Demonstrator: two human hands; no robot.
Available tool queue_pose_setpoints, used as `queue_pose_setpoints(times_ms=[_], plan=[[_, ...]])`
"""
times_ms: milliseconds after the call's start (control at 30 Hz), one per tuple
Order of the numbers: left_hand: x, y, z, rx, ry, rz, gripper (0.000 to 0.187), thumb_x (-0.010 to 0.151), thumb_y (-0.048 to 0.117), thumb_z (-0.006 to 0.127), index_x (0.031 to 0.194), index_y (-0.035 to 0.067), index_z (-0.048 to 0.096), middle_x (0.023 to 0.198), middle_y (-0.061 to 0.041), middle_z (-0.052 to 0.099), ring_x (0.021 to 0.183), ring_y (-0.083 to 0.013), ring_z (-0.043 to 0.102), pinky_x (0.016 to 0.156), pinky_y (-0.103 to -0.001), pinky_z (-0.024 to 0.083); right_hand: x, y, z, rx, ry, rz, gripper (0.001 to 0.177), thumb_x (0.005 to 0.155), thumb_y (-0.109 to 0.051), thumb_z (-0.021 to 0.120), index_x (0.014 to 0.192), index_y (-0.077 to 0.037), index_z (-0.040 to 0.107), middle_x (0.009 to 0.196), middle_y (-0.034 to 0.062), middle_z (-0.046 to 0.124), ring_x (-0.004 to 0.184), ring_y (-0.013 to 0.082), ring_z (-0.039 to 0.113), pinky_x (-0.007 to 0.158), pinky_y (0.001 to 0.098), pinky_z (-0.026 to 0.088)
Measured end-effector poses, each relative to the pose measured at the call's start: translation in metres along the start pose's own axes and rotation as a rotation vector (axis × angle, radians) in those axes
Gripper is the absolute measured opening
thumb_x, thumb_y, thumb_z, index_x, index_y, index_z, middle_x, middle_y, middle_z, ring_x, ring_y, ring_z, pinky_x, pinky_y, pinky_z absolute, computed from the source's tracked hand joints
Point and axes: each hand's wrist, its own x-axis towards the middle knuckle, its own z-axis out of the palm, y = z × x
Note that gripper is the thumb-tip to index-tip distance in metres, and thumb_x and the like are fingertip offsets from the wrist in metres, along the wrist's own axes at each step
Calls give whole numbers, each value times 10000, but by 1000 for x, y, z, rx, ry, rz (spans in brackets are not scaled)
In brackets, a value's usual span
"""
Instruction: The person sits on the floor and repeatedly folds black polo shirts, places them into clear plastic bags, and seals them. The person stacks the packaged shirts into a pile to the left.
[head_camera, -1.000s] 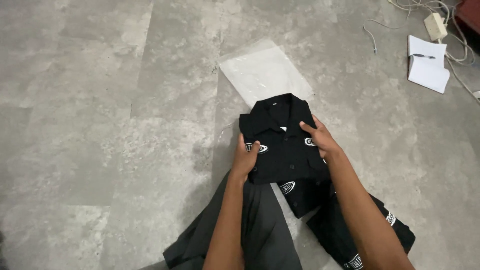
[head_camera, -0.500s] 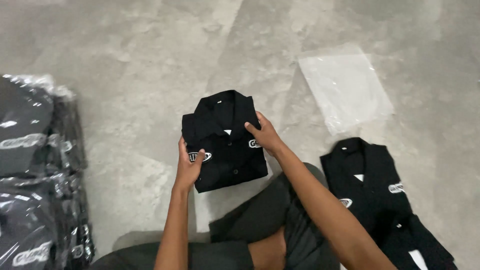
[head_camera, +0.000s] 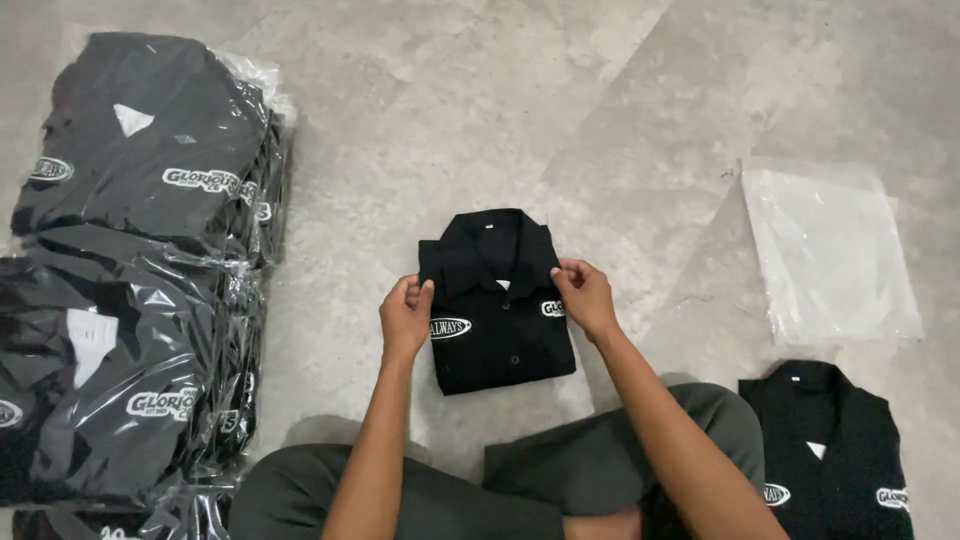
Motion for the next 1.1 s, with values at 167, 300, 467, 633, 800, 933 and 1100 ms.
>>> queue_pose_setpoints(times_ms=[167, 300, 467, 633, 800, 933, 1100], plan=[[5, 7, 4, -23, -7, -24, 214, 1036, 295, 691, 1150, 126, 757, 848, -74, 780, 766, -213, 721, 717, -376, 563, 9, -2, 5, 61, 3, 99, 323, 893, -260, 814, 1160, -80, 791, 893, 51, 729, 830, 192, 699, 676, 350, 587], [0, 25, 1, -36, -15, -24, 228, 1053, 295, 648, 1124, 92, 724, 812, -130, 770, 728, -250, 706, 704, -430, 552, -15, -45, -9, 364, -6, 291, 307, 917, -218, 805, 1101, 23, 763, 787, 63, 629, 639, 154, 648, 499, 260, 583], [-9, 39, 1, 39, 6, -5, 223, 1084, 306, 597, 1132, 112, 696, 775, -142, 754, 730, -305, 717, 695, -449, 552, -31, -60, -19, 462, -238, 377, 283, 907, -216, 825, 1011, 38, 753, 705, 74, 648, 566, 190, 673, 482, 294, 583], [-18, 45, 6, 236, 29, 63, 211, 1122, 327, 516, 1162, 162, 642, 754, -177, 733, 750, -393, 740, 676, -495, 560, -8, -11, -8, 248, -227, 245, 230, 882, -153, 857, 940, 48, 761, 674, 86, 652, 571, 170, 663, 449, 262, 518], [-13, 41, 9, 362, 30, 80, 246, 1121, 383, 505, 1179, 175, 621, 779, -201, 738, 781, -410, 755, 704, -515, 581, 10, 8, 1, -65, -147, 126, 337, 905, -338, 858, 986, -13, 822, 746, 166, 759, 679, 204, 735, 525, 320, 556], [-14, 31, 6, 296, 54, 84, 218, 1098, 382, 565, 1112, 177, 639, 734, -172, 727, 756, -399, 747, 669, -496, 567, 13, 52, -11, 76, -87, 180, 414, 936, -407, 835, 1050, -10, 815, 732, 119, 736, 641, 184, 712, 524, 315, 597], [-41, 43, -10, 146, -10, -306, 468, 1026, 502, 579, 1174, 64, 652, 1074, -193, 761, 1111, -403, 709, 908, -515, 565, -45, -14, -68, 193, -502, 422, 393, 958, -266, 739, 1202, 41, 727, 993, 157, 758, 842, 243, 760, 762, 373, 641]])
